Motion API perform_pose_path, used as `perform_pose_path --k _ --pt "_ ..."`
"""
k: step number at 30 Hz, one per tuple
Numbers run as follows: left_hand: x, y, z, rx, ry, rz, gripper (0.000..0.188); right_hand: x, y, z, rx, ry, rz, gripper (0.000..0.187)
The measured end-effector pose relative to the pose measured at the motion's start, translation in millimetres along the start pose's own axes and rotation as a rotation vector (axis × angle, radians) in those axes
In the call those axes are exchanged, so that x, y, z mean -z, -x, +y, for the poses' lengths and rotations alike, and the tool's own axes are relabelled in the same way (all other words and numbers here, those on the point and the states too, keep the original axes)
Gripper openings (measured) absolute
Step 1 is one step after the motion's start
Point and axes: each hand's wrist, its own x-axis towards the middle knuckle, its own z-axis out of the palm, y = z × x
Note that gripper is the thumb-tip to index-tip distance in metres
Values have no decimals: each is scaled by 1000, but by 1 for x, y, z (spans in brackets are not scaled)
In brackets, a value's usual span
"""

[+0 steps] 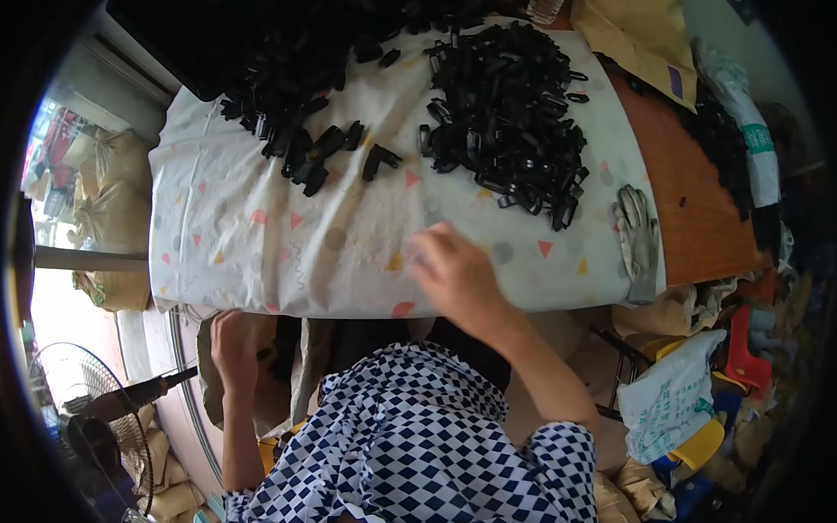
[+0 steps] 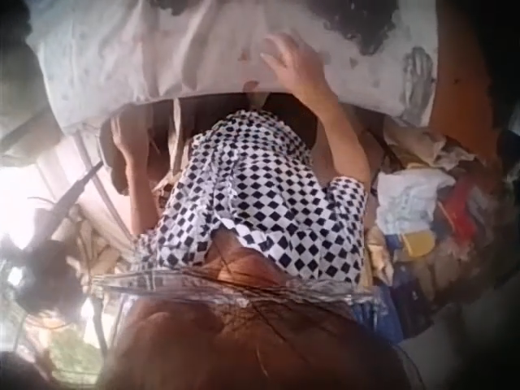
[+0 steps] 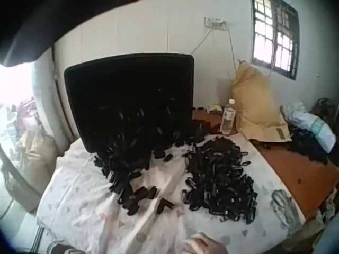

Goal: The recorder is manually assembling small black plastic components by hand at a workstation.

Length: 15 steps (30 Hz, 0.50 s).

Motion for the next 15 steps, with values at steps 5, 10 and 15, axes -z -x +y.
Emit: perform_pose_path --k 5,10,15 --pt "-77 -108 57 -436 -56 -130 32 67 -5 53 13 827 1 31" --pt "-129 -187 84 -693 -275 -239 41 80 -17 69 54 924 -62 22" --pt "-145 -220 86 -908 -311 -311 29 86 -22 83 228 974 -7 23"
